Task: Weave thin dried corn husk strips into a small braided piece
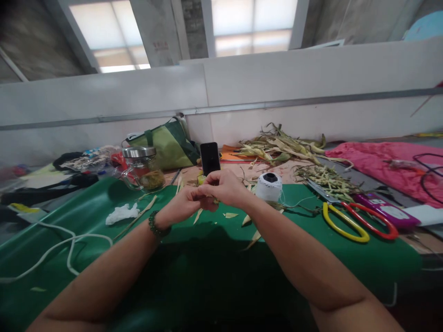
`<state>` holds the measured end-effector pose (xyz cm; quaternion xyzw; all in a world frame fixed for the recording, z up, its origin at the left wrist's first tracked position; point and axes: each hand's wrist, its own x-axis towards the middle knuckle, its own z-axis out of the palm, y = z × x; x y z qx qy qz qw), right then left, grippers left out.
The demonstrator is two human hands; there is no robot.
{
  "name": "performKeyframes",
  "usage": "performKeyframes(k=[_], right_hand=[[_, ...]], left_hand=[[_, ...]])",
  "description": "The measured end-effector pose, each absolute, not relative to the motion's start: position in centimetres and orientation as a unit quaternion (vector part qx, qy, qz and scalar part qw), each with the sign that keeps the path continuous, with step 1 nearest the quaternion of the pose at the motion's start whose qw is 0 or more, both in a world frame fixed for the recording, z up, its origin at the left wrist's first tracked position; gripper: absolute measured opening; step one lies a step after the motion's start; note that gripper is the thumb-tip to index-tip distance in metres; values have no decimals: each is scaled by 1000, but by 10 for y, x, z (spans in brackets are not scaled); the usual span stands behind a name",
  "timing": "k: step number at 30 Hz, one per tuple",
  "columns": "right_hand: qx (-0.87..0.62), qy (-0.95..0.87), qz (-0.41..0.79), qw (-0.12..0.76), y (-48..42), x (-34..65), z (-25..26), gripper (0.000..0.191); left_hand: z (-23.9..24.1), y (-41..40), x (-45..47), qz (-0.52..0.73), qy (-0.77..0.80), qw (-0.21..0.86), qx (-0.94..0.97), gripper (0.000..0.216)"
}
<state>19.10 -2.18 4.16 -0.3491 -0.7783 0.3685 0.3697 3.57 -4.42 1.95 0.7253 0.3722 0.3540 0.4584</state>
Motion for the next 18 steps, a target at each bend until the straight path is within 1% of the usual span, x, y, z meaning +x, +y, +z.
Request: performKeyframes(k=[7, 10, 15, 18], right_hand=[[-364, -726, 393, 432, -16, 185, 39, 19], [-350, -705, 403, 467, -14, 186, 38, 21], [-313, -672, 463, 486, -9, 189, 36, 32], [-308, -632, 495, 511, -6, 192, 39, 42]], left_hand=[[17, -50, 41, 290, 350, 519, 724, 31], [20, -53, 42, 273, 347, 541, 716, 35], [24, -53, 38, 249, 332, 599, 685, 39], [26, -52, 33, 281, 337, 601, 668, 39]])
